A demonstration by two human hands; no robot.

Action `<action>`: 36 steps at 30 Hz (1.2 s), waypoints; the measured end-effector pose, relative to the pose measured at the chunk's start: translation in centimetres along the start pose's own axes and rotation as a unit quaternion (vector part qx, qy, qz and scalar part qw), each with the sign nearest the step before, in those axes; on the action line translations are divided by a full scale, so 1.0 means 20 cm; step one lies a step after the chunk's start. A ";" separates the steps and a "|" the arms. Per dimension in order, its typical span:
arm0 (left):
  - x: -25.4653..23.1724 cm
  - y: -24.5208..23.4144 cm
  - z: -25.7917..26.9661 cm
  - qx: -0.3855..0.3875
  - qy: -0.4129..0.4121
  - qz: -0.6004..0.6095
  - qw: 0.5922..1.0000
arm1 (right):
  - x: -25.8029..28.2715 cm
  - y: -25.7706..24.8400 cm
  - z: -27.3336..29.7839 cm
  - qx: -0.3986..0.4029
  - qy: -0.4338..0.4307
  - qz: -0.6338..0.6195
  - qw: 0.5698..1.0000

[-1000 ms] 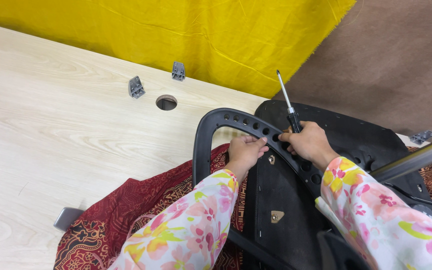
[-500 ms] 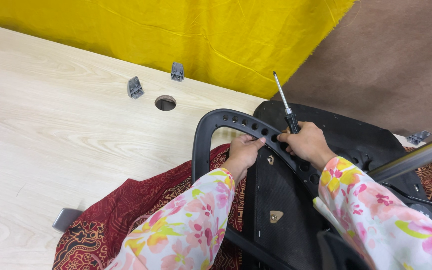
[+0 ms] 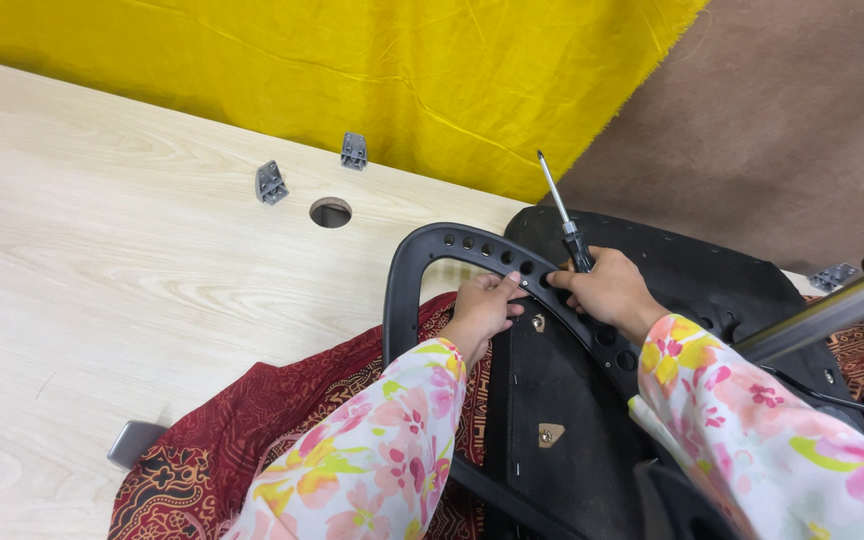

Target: The person uses a screwdriver to tighten screws into a black plastic frame attached to a chair base. They repeatedly align the frame, insert screws, and turn the screwdriver to secure the frame in place.

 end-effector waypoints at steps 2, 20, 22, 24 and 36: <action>0.00 0.01 -0.01 -0.009 0.013 0.003 1.000 | 0.01 -0.02 0.01 0.012 0.009 -0.038 0.999; -0.01 0.00 -0.02 -0.019 0.014 -0.018 1.000 | 0.81 -0.55 0.52 -0.096 -0.283 0.206 0.932; -0.01 0.01 -0.02 -0.016 0.013 -0.024 0.999 | 0.83 -0.54 0.54 -0.087 -0.288 0.218 0.928; -0.02 0.01 -0.01 -0.019 0.008 -0.028 0.999 | 0.83 -0.51 0.54 -0.073 -0.261 0.210 0.939; -0.03 0.00 0.02 -0.018 -0.002 -0.042 0.999 | 0.80 -0.46 0.49 -0.045 -0.211 0.235 0.948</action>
Point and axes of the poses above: each hand's wrist, its own z-axis away from the middle knuckle, its own y-axis out of the palm, x = y × z, the point moved 5 cm from there along -z, towards the middle knuckle, and after that the axes turned 10 degrees about -y, right-handed, at the moved point
